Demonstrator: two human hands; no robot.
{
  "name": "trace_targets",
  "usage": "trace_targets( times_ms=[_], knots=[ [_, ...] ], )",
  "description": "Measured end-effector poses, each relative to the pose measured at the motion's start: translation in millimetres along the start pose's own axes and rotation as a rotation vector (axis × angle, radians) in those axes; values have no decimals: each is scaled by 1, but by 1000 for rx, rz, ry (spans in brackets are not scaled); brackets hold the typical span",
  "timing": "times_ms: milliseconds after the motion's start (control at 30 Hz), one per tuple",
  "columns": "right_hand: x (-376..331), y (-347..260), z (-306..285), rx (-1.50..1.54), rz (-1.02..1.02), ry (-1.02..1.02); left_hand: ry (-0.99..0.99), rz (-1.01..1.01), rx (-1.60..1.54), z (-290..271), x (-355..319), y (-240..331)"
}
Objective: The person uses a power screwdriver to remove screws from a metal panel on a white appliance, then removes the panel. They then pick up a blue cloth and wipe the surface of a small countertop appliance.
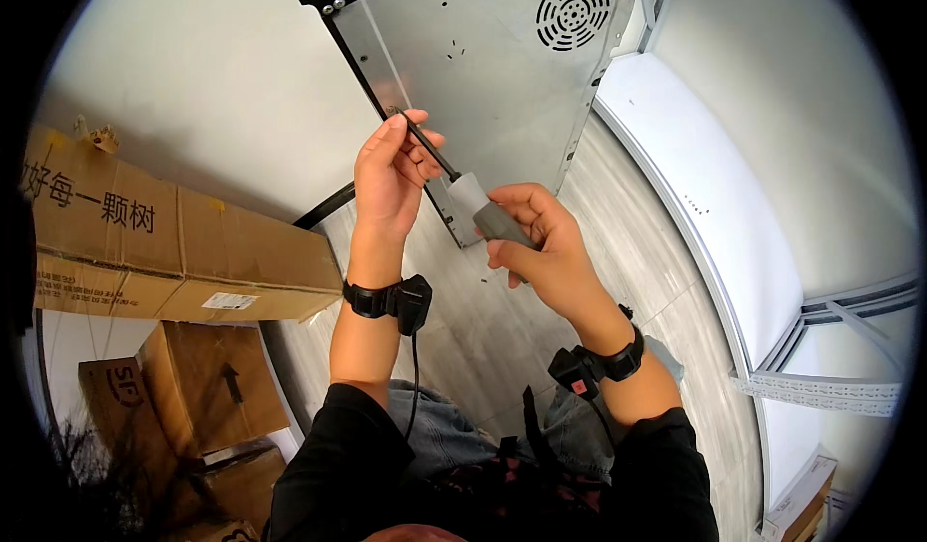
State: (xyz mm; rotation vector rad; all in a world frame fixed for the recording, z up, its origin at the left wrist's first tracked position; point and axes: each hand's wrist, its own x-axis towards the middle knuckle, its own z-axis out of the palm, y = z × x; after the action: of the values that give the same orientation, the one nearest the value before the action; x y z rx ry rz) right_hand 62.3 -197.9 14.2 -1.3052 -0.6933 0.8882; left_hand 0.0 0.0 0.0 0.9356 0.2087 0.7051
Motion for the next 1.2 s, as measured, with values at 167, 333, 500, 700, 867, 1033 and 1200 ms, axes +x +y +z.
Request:
trace_targets(
  times_ms=[167,333,500,700,867,1033,1200],
  knots=[
    [3,-1,15,73,-13,30,-5,17,41,-7,7,9],
    [1,-5,13,67,9,13,19,43,9,-12,6,1],
    [-1,-8,11,105,30,11,37,62,-14,-8,6,-3],
    [2,-10,9,185,51,3,32,67,1,-10,7,-5],
    [2,-6,6,231,55,1,31,83,39,-7,7,-5],
    [0,-10,17,196,44,22,32,88,15,-10,9,-6],
    [-7,-17,25,-45,3,80,24,58,-26,-8,8,-6]
  ],
)
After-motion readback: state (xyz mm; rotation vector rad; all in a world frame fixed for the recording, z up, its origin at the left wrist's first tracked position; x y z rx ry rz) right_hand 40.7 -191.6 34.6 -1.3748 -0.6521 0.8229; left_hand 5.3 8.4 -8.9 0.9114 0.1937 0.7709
